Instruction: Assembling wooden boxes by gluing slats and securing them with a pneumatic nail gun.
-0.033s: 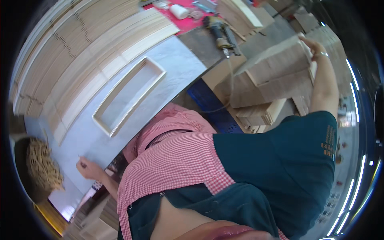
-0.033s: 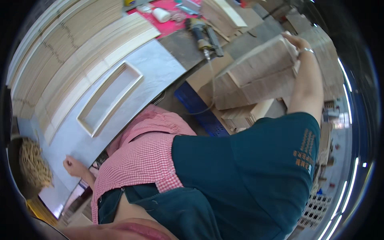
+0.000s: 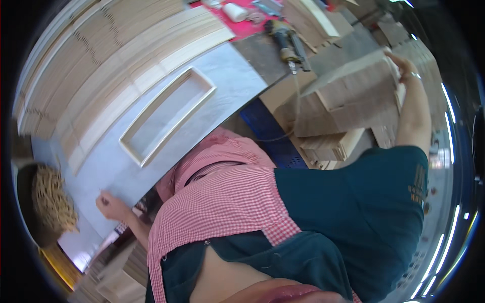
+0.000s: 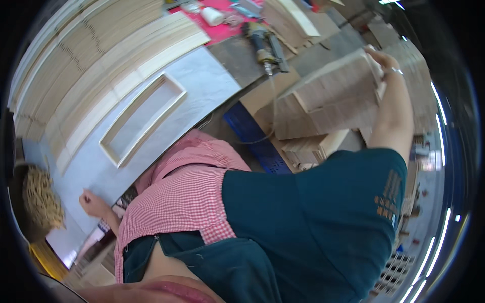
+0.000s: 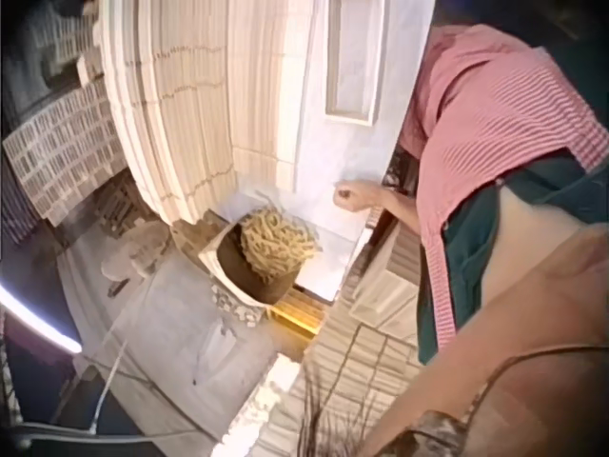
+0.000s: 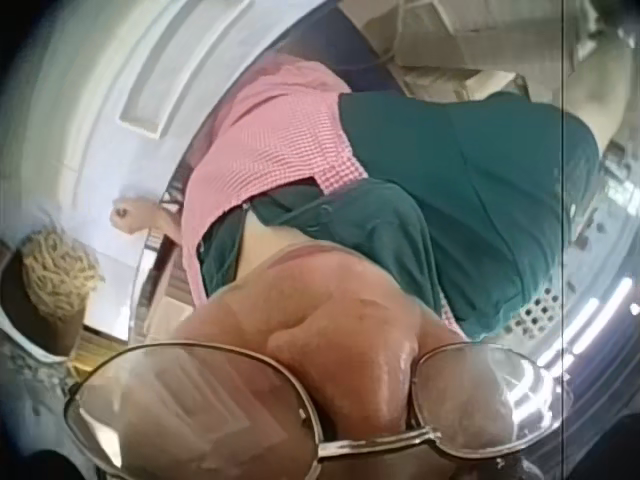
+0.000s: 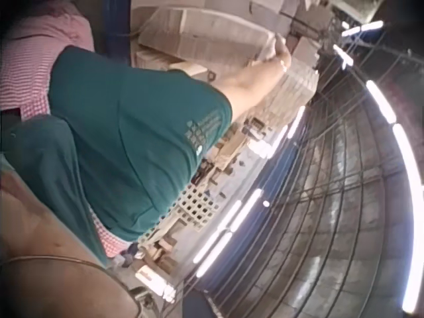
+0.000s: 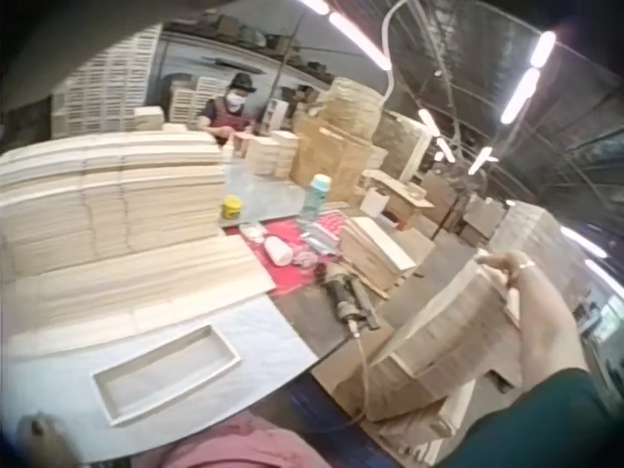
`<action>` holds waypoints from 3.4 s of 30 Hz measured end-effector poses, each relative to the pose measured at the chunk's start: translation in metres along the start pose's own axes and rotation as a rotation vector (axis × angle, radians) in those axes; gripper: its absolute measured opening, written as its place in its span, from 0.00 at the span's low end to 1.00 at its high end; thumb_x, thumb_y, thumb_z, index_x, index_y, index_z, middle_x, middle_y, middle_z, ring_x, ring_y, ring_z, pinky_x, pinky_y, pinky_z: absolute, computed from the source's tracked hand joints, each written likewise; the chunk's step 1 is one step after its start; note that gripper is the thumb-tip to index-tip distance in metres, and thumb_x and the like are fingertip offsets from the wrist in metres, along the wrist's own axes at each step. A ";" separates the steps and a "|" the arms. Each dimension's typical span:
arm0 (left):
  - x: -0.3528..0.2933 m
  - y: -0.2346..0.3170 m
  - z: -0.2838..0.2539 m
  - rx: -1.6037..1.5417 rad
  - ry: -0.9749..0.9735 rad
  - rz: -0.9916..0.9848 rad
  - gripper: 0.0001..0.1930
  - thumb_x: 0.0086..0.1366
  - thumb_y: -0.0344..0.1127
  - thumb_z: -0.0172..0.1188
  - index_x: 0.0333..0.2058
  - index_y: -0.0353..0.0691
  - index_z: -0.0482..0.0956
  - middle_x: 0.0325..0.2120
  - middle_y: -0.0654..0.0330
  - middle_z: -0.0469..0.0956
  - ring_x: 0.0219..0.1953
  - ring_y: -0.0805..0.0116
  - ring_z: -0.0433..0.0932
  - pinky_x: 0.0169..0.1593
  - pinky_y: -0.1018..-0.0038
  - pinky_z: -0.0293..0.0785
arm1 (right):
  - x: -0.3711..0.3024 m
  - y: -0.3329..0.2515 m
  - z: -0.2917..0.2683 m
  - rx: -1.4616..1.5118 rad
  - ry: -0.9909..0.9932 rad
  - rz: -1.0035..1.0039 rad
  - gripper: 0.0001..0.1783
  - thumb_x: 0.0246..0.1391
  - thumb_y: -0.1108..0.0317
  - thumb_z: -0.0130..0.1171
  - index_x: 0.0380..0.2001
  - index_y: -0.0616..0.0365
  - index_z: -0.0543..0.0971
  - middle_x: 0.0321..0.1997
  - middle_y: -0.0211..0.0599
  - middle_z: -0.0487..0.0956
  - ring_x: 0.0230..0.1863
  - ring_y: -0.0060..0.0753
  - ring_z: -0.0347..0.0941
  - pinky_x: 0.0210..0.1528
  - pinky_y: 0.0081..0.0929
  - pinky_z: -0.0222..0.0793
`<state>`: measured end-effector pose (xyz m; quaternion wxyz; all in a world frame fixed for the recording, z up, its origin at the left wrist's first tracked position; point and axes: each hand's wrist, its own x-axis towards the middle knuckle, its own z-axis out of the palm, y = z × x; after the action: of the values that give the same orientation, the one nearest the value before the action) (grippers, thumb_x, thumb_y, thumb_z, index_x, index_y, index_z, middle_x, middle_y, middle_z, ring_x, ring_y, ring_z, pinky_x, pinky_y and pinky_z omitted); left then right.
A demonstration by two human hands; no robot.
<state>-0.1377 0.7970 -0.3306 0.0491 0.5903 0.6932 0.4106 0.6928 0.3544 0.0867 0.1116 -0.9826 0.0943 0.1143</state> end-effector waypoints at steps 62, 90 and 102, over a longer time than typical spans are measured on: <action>-0.070 0.163 -0.033 -0.008 -0.276 0.400 0.06 0.58 0.36 0.71 0.32 0.41 0.88 0.29 0.66 0.83 0.37 0.67 0.78 0.55 0.67 0.66 | -0.381 -0.268 0.414 0.066 -0.328 -2.508 0.23 0.45 0.59 0.65 0.44 0.60 0.82 0.43 0.53 0.81 0.43 0.56 0.76 0.47 0.40 0.74; -0.058 0.176 -0.043 0.040 -0.441 0.245 0.10 0.56 0.31 0.73 0.36 0.33 0.87 0.31 0.57 0.84 0.32 0.63 0.78 0.42 0.70 0.74 | -0.272 -0.181 0.424 0.222 -0.316 -1.859 0.01 0.52 0.76 0.64 0.29 0.63 0.82 0.26 0.31 0.76 0.21 0.29 0.66 0.27 0.25 0.64; -0.047 0.196 -0.047 0.088 -0.622 0.006 0.10 0.59 0.30 0.70 0.37 0.30 0.85 0.33 0.57 0.84 0.35 0.65 0.79 0.45 0.74 0.74 | -0.242 -0.219 0.459 0.559 -0.783 -1.481 0.07 0.59 0.73 0.58 0.33 0.66 0.81 0.25 0.30 0.77 0.23 0.20 0.67 0.27 0.18 0.64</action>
<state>0.0026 0.7262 -0.1967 0.2322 0.6912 0.6603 0.1798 0.4141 0.7137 -0.2457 0.4174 -0.6185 -0.5872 0.3137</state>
